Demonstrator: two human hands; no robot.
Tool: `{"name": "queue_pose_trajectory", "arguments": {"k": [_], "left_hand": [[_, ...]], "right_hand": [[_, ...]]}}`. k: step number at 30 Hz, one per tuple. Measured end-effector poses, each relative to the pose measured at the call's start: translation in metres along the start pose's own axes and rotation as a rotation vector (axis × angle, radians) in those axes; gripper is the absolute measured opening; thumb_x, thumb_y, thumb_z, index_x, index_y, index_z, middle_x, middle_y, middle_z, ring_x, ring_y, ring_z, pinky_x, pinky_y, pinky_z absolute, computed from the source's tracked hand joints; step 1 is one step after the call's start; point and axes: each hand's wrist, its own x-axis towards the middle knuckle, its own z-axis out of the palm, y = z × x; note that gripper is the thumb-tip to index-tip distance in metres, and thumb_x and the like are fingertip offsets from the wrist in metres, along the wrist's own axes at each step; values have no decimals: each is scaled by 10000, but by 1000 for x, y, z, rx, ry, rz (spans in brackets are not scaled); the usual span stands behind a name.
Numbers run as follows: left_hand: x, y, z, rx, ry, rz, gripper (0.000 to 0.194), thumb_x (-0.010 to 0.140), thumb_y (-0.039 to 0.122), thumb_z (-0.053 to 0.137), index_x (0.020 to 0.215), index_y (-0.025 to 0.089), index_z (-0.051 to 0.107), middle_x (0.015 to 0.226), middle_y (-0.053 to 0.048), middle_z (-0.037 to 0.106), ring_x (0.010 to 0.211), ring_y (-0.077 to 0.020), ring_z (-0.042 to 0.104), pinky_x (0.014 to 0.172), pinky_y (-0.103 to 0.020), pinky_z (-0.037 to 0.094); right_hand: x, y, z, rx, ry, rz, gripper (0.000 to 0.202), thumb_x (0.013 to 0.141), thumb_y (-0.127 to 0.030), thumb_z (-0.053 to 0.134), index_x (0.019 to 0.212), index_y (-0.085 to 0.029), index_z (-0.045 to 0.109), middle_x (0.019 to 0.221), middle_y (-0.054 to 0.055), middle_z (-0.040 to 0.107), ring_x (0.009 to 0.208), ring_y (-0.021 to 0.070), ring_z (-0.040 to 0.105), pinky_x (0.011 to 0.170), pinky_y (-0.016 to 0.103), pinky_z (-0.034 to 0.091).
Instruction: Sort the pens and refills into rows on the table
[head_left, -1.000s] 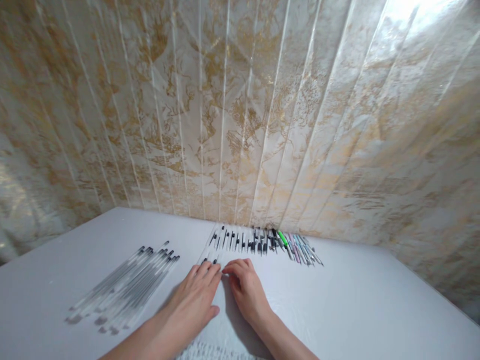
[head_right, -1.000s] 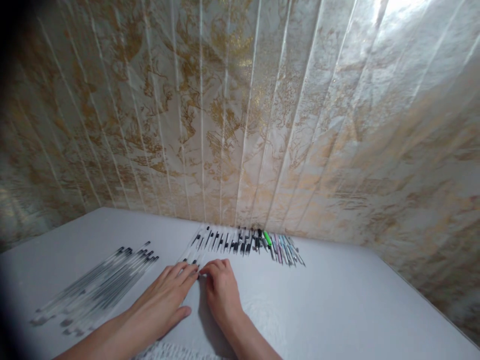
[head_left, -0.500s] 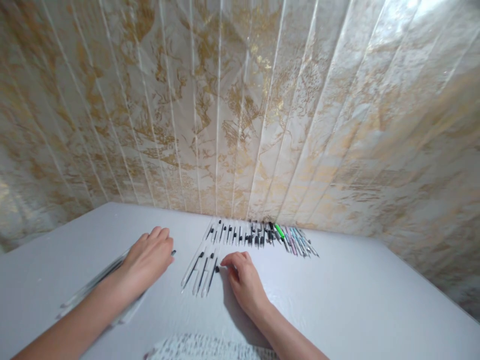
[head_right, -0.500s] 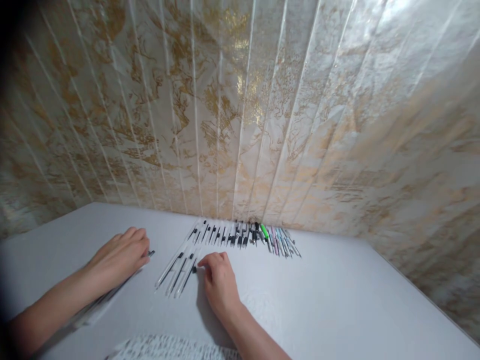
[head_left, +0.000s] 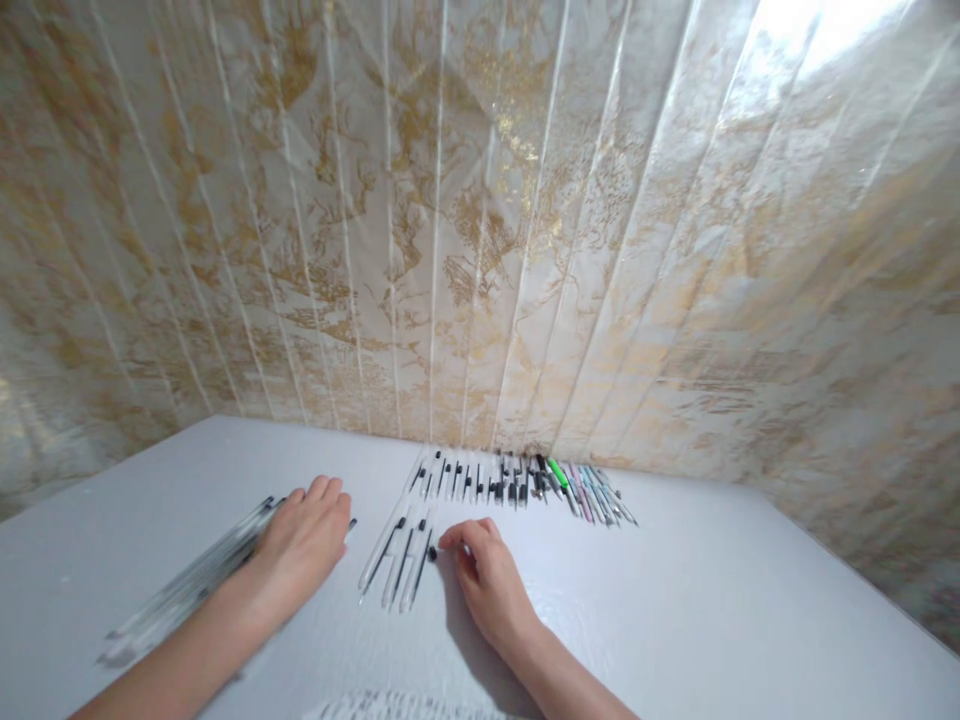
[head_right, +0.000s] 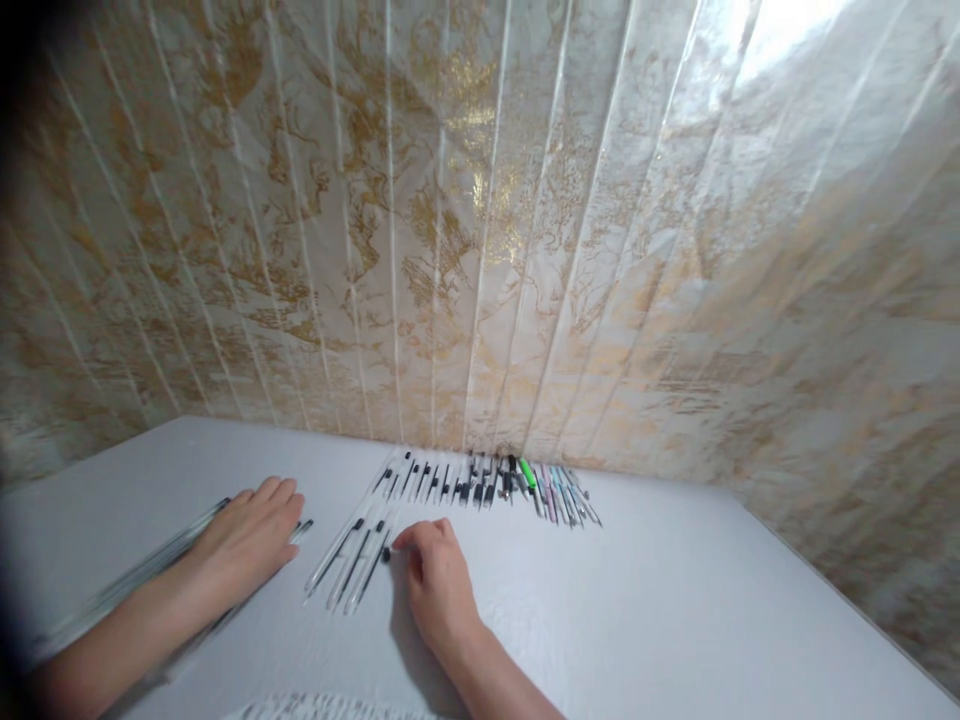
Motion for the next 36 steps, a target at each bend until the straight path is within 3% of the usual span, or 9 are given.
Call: {"name": "queue_pose_trajectory", "arguments": {"k": [5, 9, 15, 21, 25, 29, 33, 36], "left_hand": [[0, 5, -5, -5, -55, 42, 244, 814, 86, 499, 915, 56, 719, 1055, -202, 643, 1075, -339, 546, 872, -425, 423], [-4, 11, -13, -39, -17, 22, 238, 836, 96, 465, 898, 44, 688, 1034, -218, 650, 1054, -352, 576, 840, -416, 440], [-11, 17, -25, -367, -91, 34, 223, 959, 196, 286, 993, 147, 501, 723, -68, 674, 671, -222, 662, 596, -290, 394], [-17, 31, -32, -432, -63, 54, 178, 984, 212, 257, 980, 196, 434, 712, -20, 658, 659, -195, 664, 549, -251, 322], [-25, 50, -27, -490, -70, 122, 132, 978, 217, 314, 1016, 222, 440, 820, -21, 699, 738, -203, 696, 571, -245, 347], [-35, 68, -19, -568, -20, 209, 88, 964, 218, 375, 977, 241, 459, 827, 3, 699, 752, -202, 697, 609, -254, 388], [-38, 73, -11, -638, 173, 250, 59, 920, 181, 462, 925, 240, 468, 843, 20, 671, 736, -176, 670, 618, -248, 394], [-37, 72, -7, -647, 296, 293, 67, 908, 199, 497, 849, 231, 493, 793, 25, 631, 684, -155, 620, 603, -243, 371]], "right_hand": [[1, 0, -1, 14, 7, -7, 397, 741, 94, 423, 909, -172, 664, 901, 62, 600, 917, 189, 564, 844, 291, 433], [0, 0, -2, 6, 8, 18, 393, 743, 92, 414, 876, -179, 667, 856, 50, 590, 867, 179, 559, 801, 278, 427], [0, -3, -3, 11, -21, 4, 402, 723, 103, 415, 850, -182, 668, 815, 33, 590, 816, 166, 549, 751, 255, 406], [-1, -7, -6, 50, -13, 20, 347, 756, 56, 428, 815, -187, 669, 796, 29, 594, 791, 161, 533, 741, 254, 383], [1, -15, -14, 258, -48, 28, 179, 920, -228, 460, 833, -183, 609, 765, 15, 603, 735, 152, 512, 703, 252, 379], [1, -25, -26, 304, -217, 57, 521, 952, -550, 333, 612, -185, 482, 574, -30, 437, 564, 114, 399, 579, 240, 314], [0, -31, -42, 118, -184, 68, 559, 902, -636, 373, 558, -196, 400, 532, -49, 348, 524, 99, 321, 529, 247, 232], [1, -32, -52, 124, -156, 114, 567, 859, -671, 412, 546, -215, 292, 543, -62, 221, 521, 94, 223, 500, 257, 171]]}}
